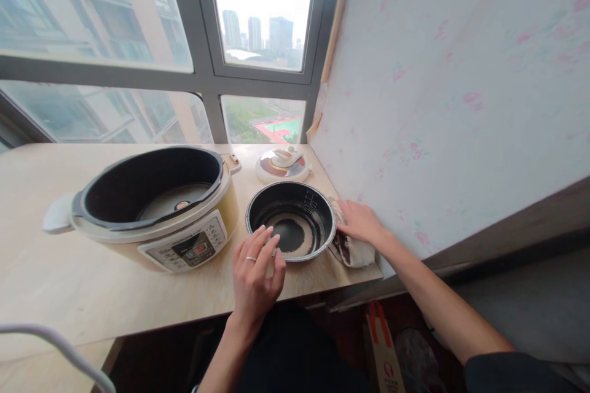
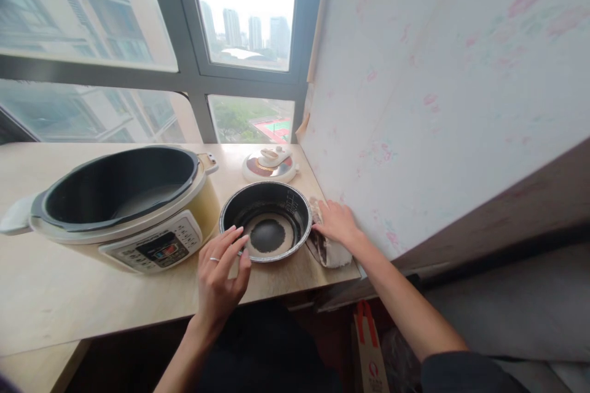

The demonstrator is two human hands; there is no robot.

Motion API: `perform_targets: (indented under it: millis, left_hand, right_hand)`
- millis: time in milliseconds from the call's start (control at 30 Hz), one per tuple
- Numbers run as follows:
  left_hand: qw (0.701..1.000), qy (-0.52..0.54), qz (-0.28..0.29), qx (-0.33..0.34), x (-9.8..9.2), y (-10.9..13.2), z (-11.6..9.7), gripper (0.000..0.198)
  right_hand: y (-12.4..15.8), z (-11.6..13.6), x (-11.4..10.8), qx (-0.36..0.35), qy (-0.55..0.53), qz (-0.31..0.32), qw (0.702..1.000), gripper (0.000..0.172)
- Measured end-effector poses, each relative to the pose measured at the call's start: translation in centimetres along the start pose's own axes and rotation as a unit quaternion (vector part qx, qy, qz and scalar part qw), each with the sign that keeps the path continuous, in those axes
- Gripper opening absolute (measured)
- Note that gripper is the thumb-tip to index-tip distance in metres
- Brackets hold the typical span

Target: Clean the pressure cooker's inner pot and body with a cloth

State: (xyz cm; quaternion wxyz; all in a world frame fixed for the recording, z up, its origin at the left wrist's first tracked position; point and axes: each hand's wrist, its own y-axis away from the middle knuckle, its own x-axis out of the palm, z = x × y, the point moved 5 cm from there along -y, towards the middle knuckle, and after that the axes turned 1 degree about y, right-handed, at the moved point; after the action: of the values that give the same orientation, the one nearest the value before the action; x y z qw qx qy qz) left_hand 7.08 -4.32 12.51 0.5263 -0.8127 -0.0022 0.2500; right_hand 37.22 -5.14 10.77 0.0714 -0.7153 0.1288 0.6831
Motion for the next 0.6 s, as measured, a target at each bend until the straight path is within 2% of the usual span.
perform_targets:
  millis: [67, 133, 200, 300, 367, 433, 500, 533, 600]
  left_hand:
    - [0.999, -0.006, -0.030, -0.039, -0.7, 1.0, 1.1, 0.033]
    - [0.993, 0.002, -0.049, -0.105, -1.0, 2.3, 2.7, 0.029]
    - [0.976, 0.037, -0.046, -0.208, -0.5, 4.0, 4.5, 0.029]
    - [0.918, 0.141, -0.023, -0.370, 1.0, 6.3, 6.5, 0.039]
    - [0.878, 0.212, -0.020, -0.427, 2.0, 6.9, 6.8, 0.049]
    - [0.859, 0.259, -0.027, -0.440, 2.7, 6.5, 6.5, 0.057]
    - [0.853, 0.285, -0.029, -0.437, 3.1, 5.7, 6.0, 0.064]
    - [0.851, 0.293, -0.027, -0.436, 3.4, 5.2, 5.8, 0.066]
    - [0.846, 0.303, -0.020, -0.437, 3.9, 4.3, 5.3, 0.072]
  right_hand:
    - [1.0, -0.7, -0.8, 0.012, -0.101, -0.059, 0.993, 0.057]
    - [2.1, -1.2, -1.2, 0.045, -0.248, -0.118, 0.960, 0.048]
    - [3.2, -1.1, -1.0, 0.074, -0.405, -0.157, 0.898, 0.044]
    - [4.0, 0.1, -0.5, 0.082, -0.576, -0.190, 0.791, 0.047]
    - [3.8, 1.0, 0.0, 0.082, -0.637, -0.201, 0.739, 0.052]
    - [3.1, 2.0, 0.5, 0.072, -0.678, -0.192, 0.706, 0.056]
    - [2.2, 3.0, 1.1, 0.058, -0.696, -0.168, 0.696, 0.059]
    - [1.8, 3.5, 1.4, 0.053, -0.692, -0.155, 0.703, 0.062]
    - [1.2, 4.3, 1.9, 0.041, -0.646, -0.150, 0.747, 0.068]
